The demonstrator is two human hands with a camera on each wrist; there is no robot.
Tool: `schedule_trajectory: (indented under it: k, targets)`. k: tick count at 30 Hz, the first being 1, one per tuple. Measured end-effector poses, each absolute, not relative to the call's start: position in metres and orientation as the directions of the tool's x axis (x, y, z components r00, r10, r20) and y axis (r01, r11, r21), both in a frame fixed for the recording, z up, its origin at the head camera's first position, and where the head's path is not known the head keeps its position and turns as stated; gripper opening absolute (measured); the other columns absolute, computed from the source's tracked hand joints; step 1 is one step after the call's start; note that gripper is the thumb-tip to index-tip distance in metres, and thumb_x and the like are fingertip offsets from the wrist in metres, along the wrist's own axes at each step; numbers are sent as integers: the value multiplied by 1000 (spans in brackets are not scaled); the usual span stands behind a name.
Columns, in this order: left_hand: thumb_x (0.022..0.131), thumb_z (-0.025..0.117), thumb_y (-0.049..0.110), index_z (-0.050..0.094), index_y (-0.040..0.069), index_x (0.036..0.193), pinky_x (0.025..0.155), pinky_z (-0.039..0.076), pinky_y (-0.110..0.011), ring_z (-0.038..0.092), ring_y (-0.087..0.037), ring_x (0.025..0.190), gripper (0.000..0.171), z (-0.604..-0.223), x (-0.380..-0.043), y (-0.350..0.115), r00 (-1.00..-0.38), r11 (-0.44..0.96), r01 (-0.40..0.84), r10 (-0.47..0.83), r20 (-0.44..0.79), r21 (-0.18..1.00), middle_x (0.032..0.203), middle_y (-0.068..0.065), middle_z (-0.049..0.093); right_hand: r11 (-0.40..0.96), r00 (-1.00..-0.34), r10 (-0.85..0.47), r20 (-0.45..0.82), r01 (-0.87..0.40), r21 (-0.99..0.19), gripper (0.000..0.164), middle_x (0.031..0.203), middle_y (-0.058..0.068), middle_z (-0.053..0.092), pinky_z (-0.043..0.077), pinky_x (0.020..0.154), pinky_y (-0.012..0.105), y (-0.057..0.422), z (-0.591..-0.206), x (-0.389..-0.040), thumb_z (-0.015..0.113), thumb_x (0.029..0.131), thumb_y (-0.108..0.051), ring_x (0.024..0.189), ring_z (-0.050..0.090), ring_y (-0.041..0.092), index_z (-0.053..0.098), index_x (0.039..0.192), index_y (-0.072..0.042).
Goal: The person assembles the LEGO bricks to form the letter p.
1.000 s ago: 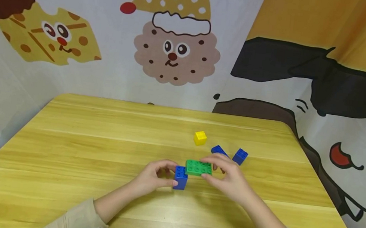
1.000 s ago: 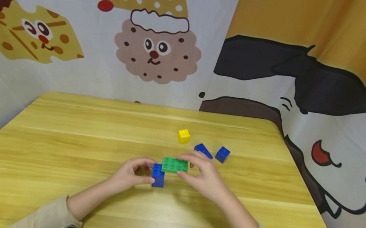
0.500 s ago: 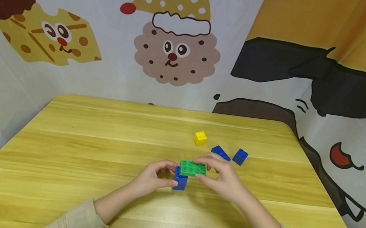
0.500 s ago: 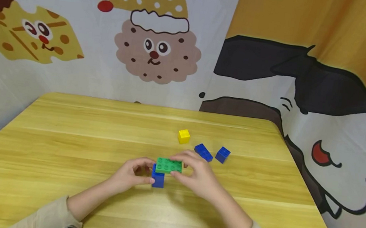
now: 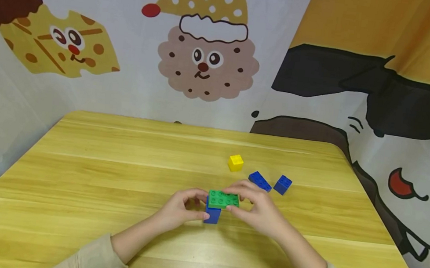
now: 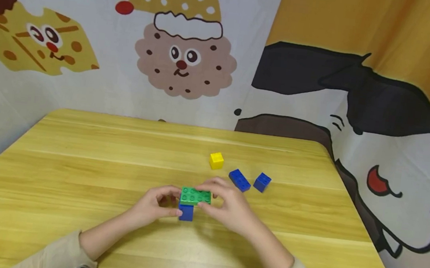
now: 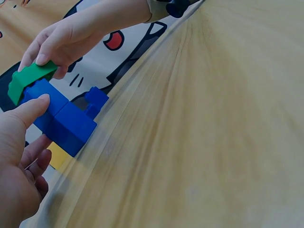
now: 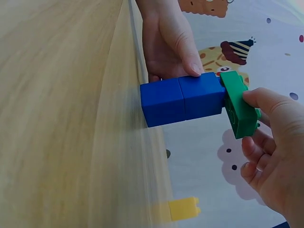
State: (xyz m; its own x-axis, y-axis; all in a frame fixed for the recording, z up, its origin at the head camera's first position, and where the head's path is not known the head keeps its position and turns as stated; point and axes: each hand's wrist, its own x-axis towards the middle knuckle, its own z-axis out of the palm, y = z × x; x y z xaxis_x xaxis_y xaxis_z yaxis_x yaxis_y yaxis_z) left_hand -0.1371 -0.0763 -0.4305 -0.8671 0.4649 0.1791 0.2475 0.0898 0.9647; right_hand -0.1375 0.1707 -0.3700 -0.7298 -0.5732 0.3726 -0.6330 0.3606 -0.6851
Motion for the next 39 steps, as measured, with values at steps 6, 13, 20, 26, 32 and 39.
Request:
schedule_trajectory:
  k: [6, 13, 20, 26, 32, 39]
  targets:
    - [81, 77, 13, 66, 9, 115, 78, 43, -34, 55, -30, 95, 36, -430, -137, -75, -867, 96, 247, 465, 176, 964, 104, -3, 67, 364, -724, -588, 360, -635, -681, 37, 115, -8, 59, 51, 73, 40, 171, -369, -137, 75, 82, -7, 99, 56, 14, 68, 118, -16]
    - [81, 77, 13, 66, 11, 115, 78, 43, -34, 55, -28, 95, 36, -429, -137, -74, -868, 102, 248, 466, 174, 963, 103, 0, 67, 374, -718, -606, 342, -637, -675, 38, 114, -9, 59, 51, 75, 41, 171, -365, -137, 75, 82, -7, 100, 56, 15, 68, 119, -15]
    - [82, 76, 13, 66, 10, 116, 77, 43, -34, 55, -31, 95, 35, -431, -137, -74, -861, 98, 264, 473, 188, 960, 104, -3, 67, 372, -697, -623, 356, -664, -649, 35, 105, -7, 59, 46, 55, 30, 171, -363, -139, 74, 82, -7, 82, 52, 13, 70, 117, -13]
    - [82, 76, 14, 66, 9, 116, 77, 44, -32, 55, -30, 94, 35, -431, -137, -74, -861, 100, 267, 471, 191, 958, 104, -3, 66, 331, -672, -637, 378, -682, -652, 33, 96, -3, 58, 39, 48, 22, 170, -363, -142, 74, 81, -2, 67, 44, 12, 71, 113, -6]
    - [82, 77, 17, 66, 11, 115, 76, 44, -32, 55, -27, 94, 35, -431, -138, -75, -870, 129, 255, 464, 169, 958, 105, 0, 66, 332, -668, -651, 360, -677, -656, 34, 95, -3, 57, 37, 47, 21, 168, -361, -143, 74, 80, 0, 63, 40, 10, 71, 113, -4]
    - [81, 77, 15, 66, 11, 115, 76, 43, -33, 55, -29, 93, 36, -431, -138, -76, -872, 125, 256, 459, 173, 959, 105, -1, 67, 367, -679, -665, 311, -660, -655, 34, 93, -6, 54, 35, 48, 20, 166, -358, -145, 73, 80, -1, 63, 40, 17, 70, 114, -4]
